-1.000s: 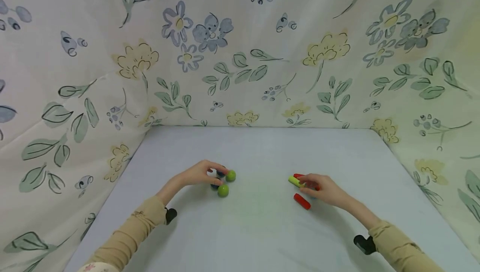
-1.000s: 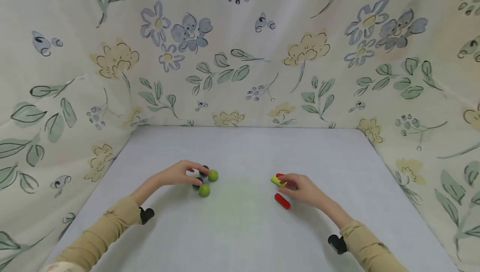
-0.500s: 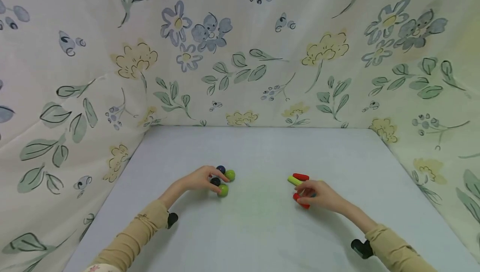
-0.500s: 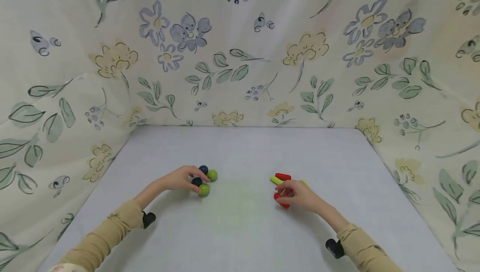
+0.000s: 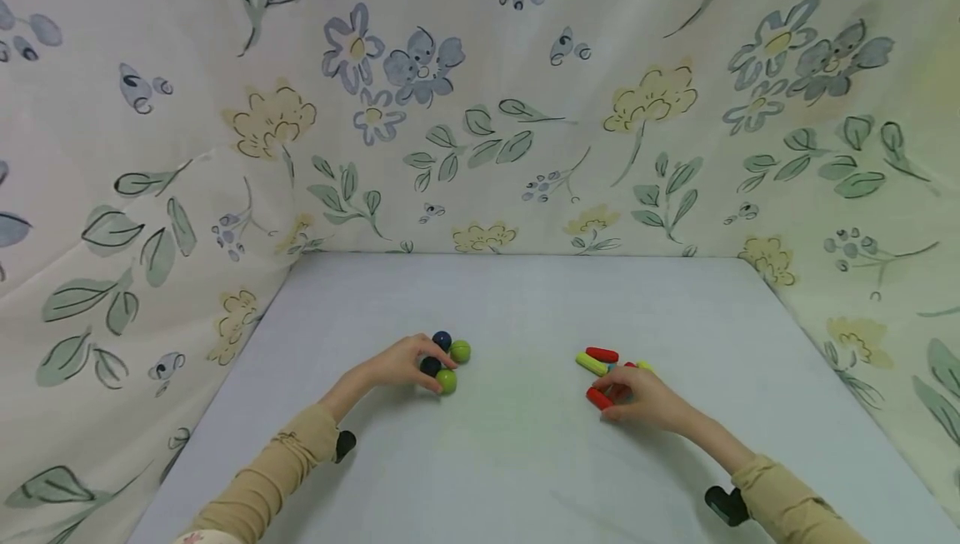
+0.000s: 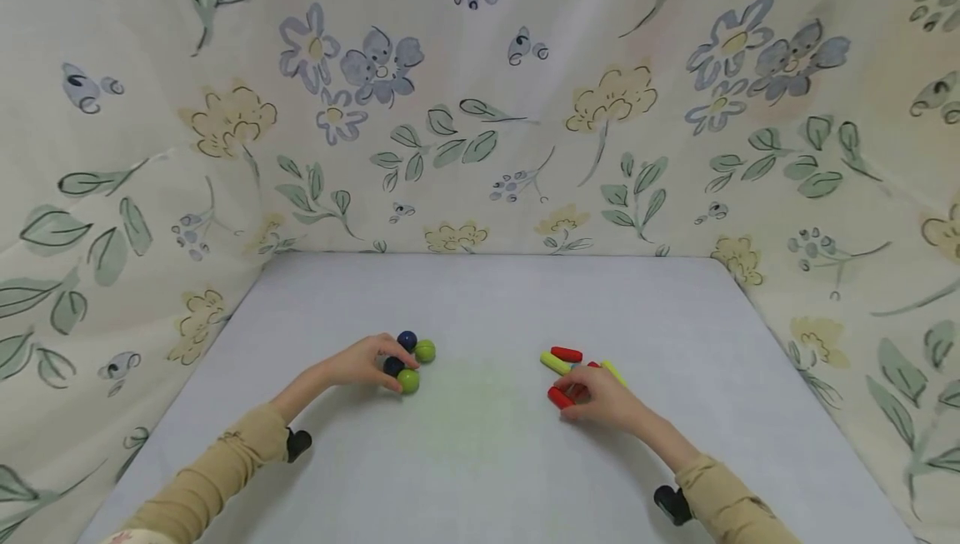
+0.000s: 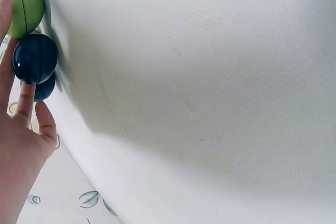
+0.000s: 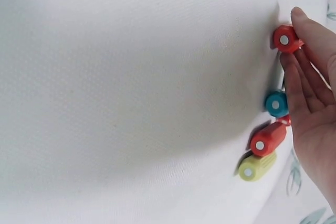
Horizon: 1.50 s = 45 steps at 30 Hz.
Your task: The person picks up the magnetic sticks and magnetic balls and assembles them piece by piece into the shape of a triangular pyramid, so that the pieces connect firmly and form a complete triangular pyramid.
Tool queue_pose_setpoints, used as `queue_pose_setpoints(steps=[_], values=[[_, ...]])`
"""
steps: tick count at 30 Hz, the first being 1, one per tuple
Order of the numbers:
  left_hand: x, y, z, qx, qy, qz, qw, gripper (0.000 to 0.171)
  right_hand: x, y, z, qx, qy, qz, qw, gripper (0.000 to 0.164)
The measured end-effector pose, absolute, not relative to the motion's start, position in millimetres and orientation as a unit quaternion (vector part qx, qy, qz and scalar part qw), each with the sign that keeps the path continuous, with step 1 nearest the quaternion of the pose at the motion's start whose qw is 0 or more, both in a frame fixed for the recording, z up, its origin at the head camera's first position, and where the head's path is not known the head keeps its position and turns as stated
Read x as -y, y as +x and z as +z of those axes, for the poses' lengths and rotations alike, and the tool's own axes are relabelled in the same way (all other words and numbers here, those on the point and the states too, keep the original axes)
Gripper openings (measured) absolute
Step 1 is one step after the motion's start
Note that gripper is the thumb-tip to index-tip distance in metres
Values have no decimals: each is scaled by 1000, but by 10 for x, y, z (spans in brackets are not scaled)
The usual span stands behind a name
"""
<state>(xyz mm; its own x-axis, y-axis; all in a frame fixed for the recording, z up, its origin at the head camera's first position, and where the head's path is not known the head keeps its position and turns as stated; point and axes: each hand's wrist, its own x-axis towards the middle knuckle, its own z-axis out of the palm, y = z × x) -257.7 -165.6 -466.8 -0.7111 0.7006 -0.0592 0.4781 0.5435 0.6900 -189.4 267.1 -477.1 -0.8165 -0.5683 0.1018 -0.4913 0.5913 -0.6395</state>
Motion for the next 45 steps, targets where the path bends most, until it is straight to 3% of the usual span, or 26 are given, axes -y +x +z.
queue_pose_setpoints(steps=[45], values=[[1579,-2532,-4610,-869,318,355,136,36,-2606,-1905,-4774,-908,-274,-313,60,31]])
